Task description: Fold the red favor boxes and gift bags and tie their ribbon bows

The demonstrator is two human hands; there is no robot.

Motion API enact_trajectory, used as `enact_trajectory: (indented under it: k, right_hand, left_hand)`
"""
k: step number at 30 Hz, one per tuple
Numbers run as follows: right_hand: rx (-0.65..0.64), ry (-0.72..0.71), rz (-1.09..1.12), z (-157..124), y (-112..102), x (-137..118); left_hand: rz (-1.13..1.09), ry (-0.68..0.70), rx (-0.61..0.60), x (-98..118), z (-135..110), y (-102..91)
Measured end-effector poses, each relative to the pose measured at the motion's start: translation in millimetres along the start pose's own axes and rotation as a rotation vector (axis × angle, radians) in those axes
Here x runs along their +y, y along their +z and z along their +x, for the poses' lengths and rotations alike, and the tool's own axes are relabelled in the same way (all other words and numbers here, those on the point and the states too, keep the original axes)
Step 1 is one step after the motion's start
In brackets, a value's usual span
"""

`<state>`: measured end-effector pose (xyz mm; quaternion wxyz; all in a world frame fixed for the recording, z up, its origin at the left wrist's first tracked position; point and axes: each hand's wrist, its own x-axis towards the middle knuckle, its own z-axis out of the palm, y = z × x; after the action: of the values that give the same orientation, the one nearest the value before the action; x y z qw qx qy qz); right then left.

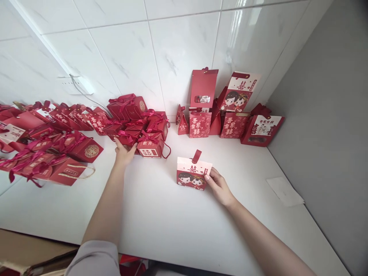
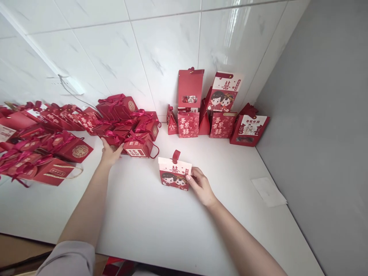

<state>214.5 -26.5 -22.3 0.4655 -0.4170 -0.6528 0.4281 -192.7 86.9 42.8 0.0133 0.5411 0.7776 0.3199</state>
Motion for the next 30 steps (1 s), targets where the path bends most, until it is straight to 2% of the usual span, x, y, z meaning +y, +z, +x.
enact_trajectory:
  k: [2, 4, 6, 8, 11, 17, 21, 25, 27, 30]
  right_hand:
    - [0.0, 0.001, -0.002, 0, 0, 0]
    - [0.001, 0.0, 0.001, 0, 0, 0]
    - [0.0, 0.0, 0.006, 0, 0, 0]
    - [-0.002, 0.002, 0.011, 0, 0, -1]
    - [-0.001, 0.003, 0.008, 0, 0, -2]
    - [-0.005, 0.006, 0.004, 0, -1, -3]
    - [-0.006, 0.0, -0.003, 0, -1, -4]
    - [-0.003, -0.002, -0.01, 0, -1, -3]
    - [-0.003, -0.002, -0.013, 0, -1, -2]
    - [-0.003, -0.002, -0.019, 0, -1, -1]
  left_hand:
    - [-0.116, -0.224, 0.026, 19, -11, 14.5]
    - [-0.165, -0.326, 0.095, 37, -26, 26.5]
    - [-0.164, -0.288, 0.185, 52, -43, 36.9]
    - [-0.155, -0.161, 0.243, 62, -58, 46.6]
    - [-0.148, -0.025, 0.226, 71, -66, 60.4]
    - [-0.137, -0.13, 0.31, 75, -38, 80.8]
    - [-0.138, -0.141, 0.309, 74, -32, 79.1]
    - [-0.214, -0.154, 0.23, 79, -48, 62.1]
    - [-0.228, -0.104, 0.212, 85, -63, 51.0]
    - [-0.237, 0.089, 0.166, 97, -94, 37.3]
